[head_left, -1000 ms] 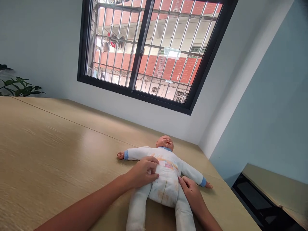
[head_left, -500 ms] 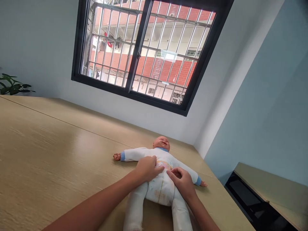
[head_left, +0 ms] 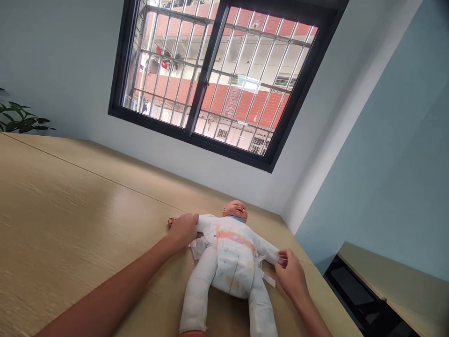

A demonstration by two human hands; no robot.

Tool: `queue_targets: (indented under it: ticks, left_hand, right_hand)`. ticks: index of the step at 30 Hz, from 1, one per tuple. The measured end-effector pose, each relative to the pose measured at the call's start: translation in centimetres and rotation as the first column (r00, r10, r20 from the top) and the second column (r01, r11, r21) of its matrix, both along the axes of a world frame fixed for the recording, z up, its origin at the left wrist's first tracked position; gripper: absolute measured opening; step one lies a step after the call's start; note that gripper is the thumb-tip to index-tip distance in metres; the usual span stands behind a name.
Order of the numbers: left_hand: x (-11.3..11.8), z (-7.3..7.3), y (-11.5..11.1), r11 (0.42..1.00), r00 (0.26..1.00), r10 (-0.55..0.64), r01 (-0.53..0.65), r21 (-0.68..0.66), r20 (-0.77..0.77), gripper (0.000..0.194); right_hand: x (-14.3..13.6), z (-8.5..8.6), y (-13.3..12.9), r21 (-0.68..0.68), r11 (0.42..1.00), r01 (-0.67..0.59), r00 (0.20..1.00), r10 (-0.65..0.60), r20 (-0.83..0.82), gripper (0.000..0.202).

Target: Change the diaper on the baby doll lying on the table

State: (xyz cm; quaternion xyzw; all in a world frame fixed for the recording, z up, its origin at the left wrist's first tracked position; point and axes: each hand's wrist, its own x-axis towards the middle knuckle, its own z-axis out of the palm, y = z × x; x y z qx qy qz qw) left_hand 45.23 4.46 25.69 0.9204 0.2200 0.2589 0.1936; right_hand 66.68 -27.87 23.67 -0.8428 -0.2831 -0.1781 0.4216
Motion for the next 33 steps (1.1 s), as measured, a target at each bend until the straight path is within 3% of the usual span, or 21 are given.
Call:
queue_targets:
  ticks: [3, 5, 7, 9, 12, 15, 16, 17, 18, 20, 21, 22, 24, 26, 28, 30, 33]
  left_hand:
    - [0.9, -0.3, -1.1, 0.995, 0.994, -0.088, 0.091, -0.041, 0.064, 0.01]
    - [1.6, -0.3, -2.2, 0.978, 0.98, -0.175, 0.184, -0.103, 0.094, 0.011]
    - [2.0, -0.1, -3.1, 0.895, 0.943, -0.27, 0.32, -0.31, 0.194, 0.013]
    - [1.9, 0.5, -3.5, 0.723, 0.891, -0.32, 0.45, -0.525, 0.323, 0.021]
    - [0.9, 1.9, -3.1, 0.411, 0.815, -0.408, 0.566, -0.715, 0.411, 0.034]
    - [-0.4, 3.2, -2.1, 0.015, 0.694, -0.54, 0.574, -0.819, 0.476, 0.039]
    - [-0.7, 3.5, -1.8, -0.052, 0.667, -0.564, 0.561, -0.827, 0.487, 0.039]
    - [-0.9, 3.8, -1.7, -0.051, 0.655, -0.588, 0.555, -0.83, 0.474, 0.039]
    - [-1.1, 3.9, -1.7, -0.012, 0.653, -0.611, 0.558, -0.83, 0.448, 0.038]
    - [-1.1, 4.1, -2.1, 0.12, 0.663, -0.651, 0.572, -0.811, 0.371, 0.035]
    - [-1.0, 4.1, -2.5, 0.198, 0.672, -0.663, 0.581, -0.789, 0.328, 0.034]
    - [-0.8, 4.0, -2.9, 0.282, 0.683, -0.672, 0.592, -0.755, 0.285, 0.033]
    - [-0.6, 3.9, -4.0, 0.458, 0.71, -0.675, 0.617, -0.64, 0.201, 0.03]
    - [-0.7, 3.9, -5.2, 0.618, 0.739, -0.664, 0.626, -0.476, 0.111, 0.03]
    - [-1.0, 4.0, -6.3, 0.712, 0.755, -0.655, 0.633, -0.305, 0.04, 0.031]
    - [-1.3, 4.1, -7.3, 0.754, 0.763, -0.646, 0.636, -0.164, -0.015, 0.034]
    - [-1.5, 3.9, -8.8, 0.837, 0.834, -0.545, 0.546, -0.011, -0.081, 0.053]
  right_hand:
    - [-1.6, 0.7, 1.5, 0.236, 0.957, -0.169, 0.931, 0.233, -0.281, 0.04]
    - [-3.2, 1.3, 2.7, 0.393, 0.889, -0.234, 0.779, 0.413, -0.471, 0.054]
    - [-4.7, 1.9, 3.5, 0.512, 0.821, -0.252, 0.629, 0.541, -0.559, 0.059]
    - [-6.1, 2.8, 3.6, 0.598, 0.757, -0.263, 0.537, 0.63, -0.561, 0.061]
    - [-7.8, 4.4, 2.8, 0.685, 0.662, -0.304, 0.429, 0.737, -0.522, 0.061]
    - [-9.0, 5.8, 1.4, 0.715, 0.564, -0.413, 0.28, 0.826, -0.49, 0.057]
    - [-9.2, 6.1, 1.0, 0.697, 0.525, -0.488, 0.189, 0.843, -0.503, 0.057]
    - [-9.4, 6.4, 0.6, 0.647, 0.477, -0.594, 0.071, 0.833, -0.549, 0.058]
    - [-9.5, 6.6, 0.4, 0.581, 0.404, -0.707, -0.068, 0.778, -0.624, 0.06]
    - [-9.6, 6.7, 0.2, 0.497, 0.201, -0.844, -0.311, 0.572, -0.759, 0.067]
    - [-9.5, 6.6, 0.3, 0.502, 0.119, -0.856, -0.391, 0.486, -0.781, 0.071]
    - [-9.4, 6.4, 0.4, 0.528, 0.071, -0.846, -0.447, 0.446, -0.776, 0.073]
    - [-8.9, 5.8, 0.6, 0.585, 0.044, -0.81, -0.497, 0.481, -0.723, 0.07]
    - [-8.2, 5.3, 0.7, 0.571, 0.047, -0.82, -0.465, 0.528, -0.711, 0.066]
    - [-7.6, 5.3, 0.5, 0.527, 0.093, -0.845, -0.378, 0.593, -0.711, 0.07]
    - [-7.6, 6.1, 0.3, 0.461, 0.188, -0.867, -0.22, 0.687, -0.693, 0.072]
    - [-9.4, 8.3, 0.1, 0.299, 0.357, -0.885, 0.095, 0.768, -0.634, 0.064]
